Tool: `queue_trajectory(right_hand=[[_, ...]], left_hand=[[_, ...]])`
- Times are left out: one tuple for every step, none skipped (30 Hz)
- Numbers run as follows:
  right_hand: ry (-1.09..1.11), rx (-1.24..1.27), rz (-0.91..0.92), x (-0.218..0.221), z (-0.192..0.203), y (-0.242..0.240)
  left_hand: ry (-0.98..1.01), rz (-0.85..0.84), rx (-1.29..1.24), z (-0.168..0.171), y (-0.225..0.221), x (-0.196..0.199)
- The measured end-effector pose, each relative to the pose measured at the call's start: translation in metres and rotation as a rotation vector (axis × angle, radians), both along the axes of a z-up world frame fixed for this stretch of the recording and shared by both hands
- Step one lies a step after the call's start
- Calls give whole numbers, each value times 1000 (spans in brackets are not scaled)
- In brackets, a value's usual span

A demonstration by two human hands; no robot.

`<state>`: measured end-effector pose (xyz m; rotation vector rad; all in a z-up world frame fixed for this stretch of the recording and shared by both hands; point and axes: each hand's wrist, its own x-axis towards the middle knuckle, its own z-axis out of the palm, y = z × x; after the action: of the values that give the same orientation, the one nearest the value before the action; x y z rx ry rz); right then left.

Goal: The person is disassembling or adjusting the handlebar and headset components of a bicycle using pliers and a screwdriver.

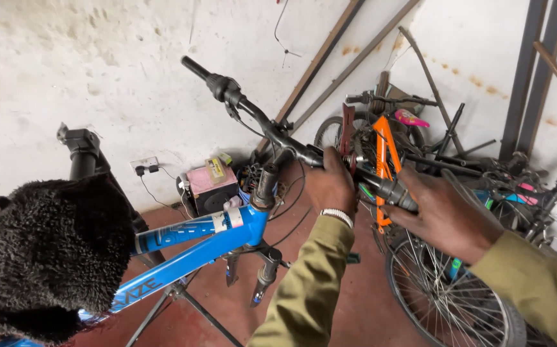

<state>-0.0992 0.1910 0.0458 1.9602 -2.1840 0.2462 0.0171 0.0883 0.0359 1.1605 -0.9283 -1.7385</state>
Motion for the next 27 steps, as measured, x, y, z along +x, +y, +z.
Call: queue_trajectory(right_hand=[[4, -5, 8, -4, 2, 0], [-87, 63, -41, -7, 3, 1], [-189, 139, -95, -9, 0, 5], [-195, 143, -92, 2, 9, 3], [-417, 223, -232, 12, 20, 4], [-640, 299, -372, 22, 31, 5], [-642, 301, -375, 21, 30, 8], [-558, 302, -351, 20, 29, 10], [-478, 302, -324, 19, 28, 11], [-481, 302, -324, 16, 26, 15], [-532, 325, -317, 12, 25, 20], [-583, 348, -310, 9, 25, 24], [-585, 352, -308, 11, 28, 28], [-766, 386, -447, 14, 32, 32], [-952, 412, -578, 15, 36, 35], [-954, 412, -569, 19, 38, 32], [-1115, 383, -586, 22, 40, 36], [-1277, 350, -599, 24, 43, 40], [-1282, 357, -611, 26, 39, 46], [-1283, 312, -534, 29, 35, 52], [-1279, 262, -440, 31, 33, 53], [-1279, 264, -434, 37, 35, 58], [-1033, 330, -579, 43, 37, 61], [-787, 373, -710, 48, 39, 65], [-787, 378, -698, 41, 31, 78], [-410, 325, -543, 32, 23, 92], [-35, 253, -375, 20, 15, 105]], left_hand=[[4, 8, -5, 1, -1, 1], [-6, -11, 2, 2, -1, 3], [-27, -36, 17, -1, 2, 5], [-33, -33, 21, -2, 0, 6], [-56, -27, 3, -2, 0, 5], [-79, -20, -15, -3, 1, 4], [-81, -23, -13, -2, 1, 4], [-99, -43, 15, -1, 1, 5], [-119, -61, 41, 0, 0, 6], [-123, -62, 41, 0, -1, 7], [-116, -73, 51, 0, -1, 7], [-110, -84, 61, 0, -2, 8], [-112, -81, 64, -2, -1, 9], [-122, -94, 45, -4, -1, 10], [-131, -102, 18, -5, -2, 10], [-133, -95, 13, -7, -4, 11], [-108, -85, -13, -11, -2, 9], [-83, -75, -40, -15, 2, 6], [-88, -81, -29, -15, 3, 5], [-128, -89, -31, -16, 4, 5], [-162, -86, -44, -13, 1, 5], [-163, -80, -46, -14, 2, 6], [-160, -76, -52, -14, 3, 6], [-158, -73, -59, -14, 3, 6], [-161, -61, -59, -14, 3, 6], [-165, -69, -59, -15, 3, 5], [-164, -78, -65, -15, 2, 1]])
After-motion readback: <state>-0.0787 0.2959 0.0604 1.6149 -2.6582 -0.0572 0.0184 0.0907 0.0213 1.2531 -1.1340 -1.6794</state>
